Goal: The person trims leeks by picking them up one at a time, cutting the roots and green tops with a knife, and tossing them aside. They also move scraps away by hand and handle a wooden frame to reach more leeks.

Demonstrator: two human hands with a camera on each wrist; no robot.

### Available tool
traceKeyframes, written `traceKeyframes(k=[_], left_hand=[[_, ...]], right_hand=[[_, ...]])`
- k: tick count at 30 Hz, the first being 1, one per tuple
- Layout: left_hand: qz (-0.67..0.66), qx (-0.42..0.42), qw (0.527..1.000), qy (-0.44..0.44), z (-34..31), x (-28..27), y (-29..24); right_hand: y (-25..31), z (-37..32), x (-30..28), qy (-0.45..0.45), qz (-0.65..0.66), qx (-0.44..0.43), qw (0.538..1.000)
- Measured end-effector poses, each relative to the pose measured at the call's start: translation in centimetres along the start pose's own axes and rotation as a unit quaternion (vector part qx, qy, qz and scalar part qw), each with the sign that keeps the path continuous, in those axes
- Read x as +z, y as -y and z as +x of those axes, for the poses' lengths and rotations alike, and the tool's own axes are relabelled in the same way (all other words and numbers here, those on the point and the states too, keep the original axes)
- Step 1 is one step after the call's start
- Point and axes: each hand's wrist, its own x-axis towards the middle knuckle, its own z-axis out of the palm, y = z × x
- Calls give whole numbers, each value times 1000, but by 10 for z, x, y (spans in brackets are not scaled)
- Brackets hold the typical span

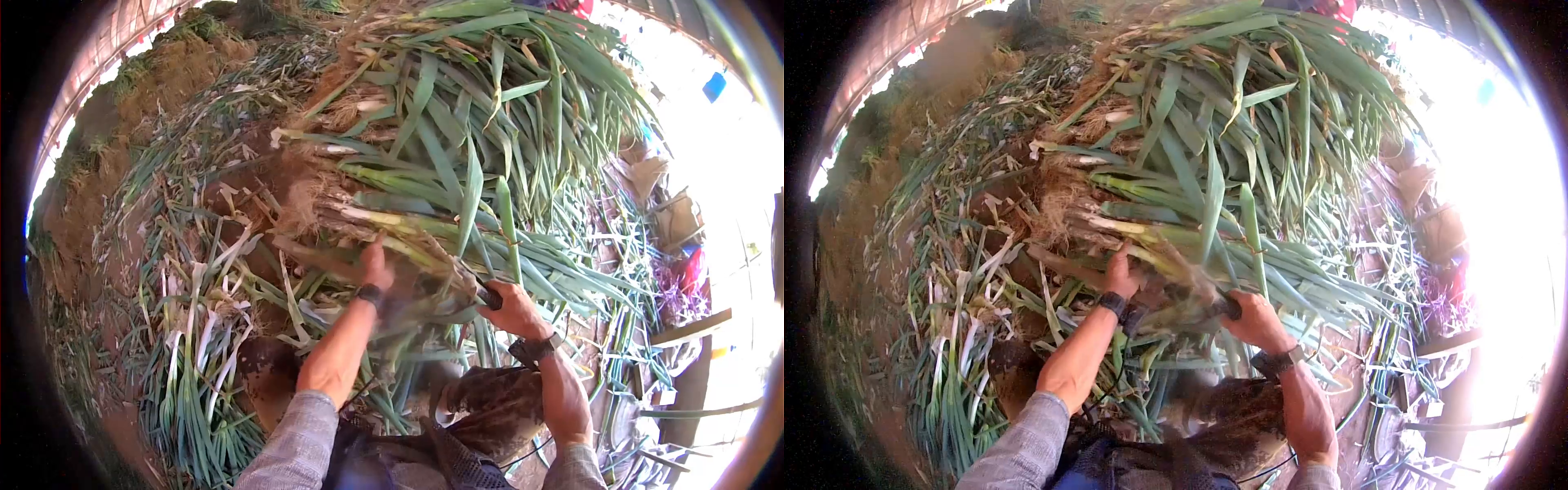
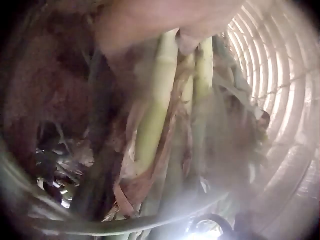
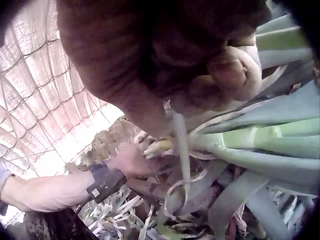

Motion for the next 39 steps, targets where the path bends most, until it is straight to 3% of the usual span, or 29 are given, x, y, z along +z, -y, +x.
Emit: traceKeyframes(k=[4,6,7,9,12,14,15,18,23,24,26,28,29,30,31,34,39], left_hand=[[193,153,966,-81,-74,60,-67],[217,98,960,146,-85,65,-122],[245,101,951,161,-90,70,-141],[264,144,938,173,-73,61,-160],[196,92,976,-21,-77,45,-143],[166,56,984,34,-48,-16,-135],[200,49,975,-80,-54,-26,-128],[264,55,952,-144,-49,-50,-119],[254,147,947,-128,-61,-40,-151],[201,176,963,-27,-84,-18,-160],[189,192,962,47,-99,-10,-167],[231,99,966,-54,-94,-22,-145],[266,138,954,-7,-47,-75,-126],[317,63,946,-18,-95,-38,-118],[334,64,940,-23,-108,-29,-105],[365,-6,930,-26,-103,-56,-88],[312,21,950,6,-110,-77,-76]], right_hand=[[18,-9,-12,0,82,13,997],[8,-14,-11,6,84,-22,996],[20,-17,-18,46,150,58,986],[22,-12,-13,34,112,22,993],[16,-2,2,10,51,-32,998],[20,-1,8,31,1,-49,998],[29,-3,7,48,11,-28,998],[40,-2,13,71,-55,-38,995],[38,3,37,73,-113,-145,980],[38,3,38,73,-114,-144,980],[41,6,43,16,-102,-147,984],[58,14,44,1,-85,-156,984],[67,18,44,-16,-79,-147,986],[71,20,44,-30,-74,-134,988],[61,25,51,-13,-74,-148,986],[55,32,64,70,-150,-133,977],[61,42,78,77,-116,-184,973]])
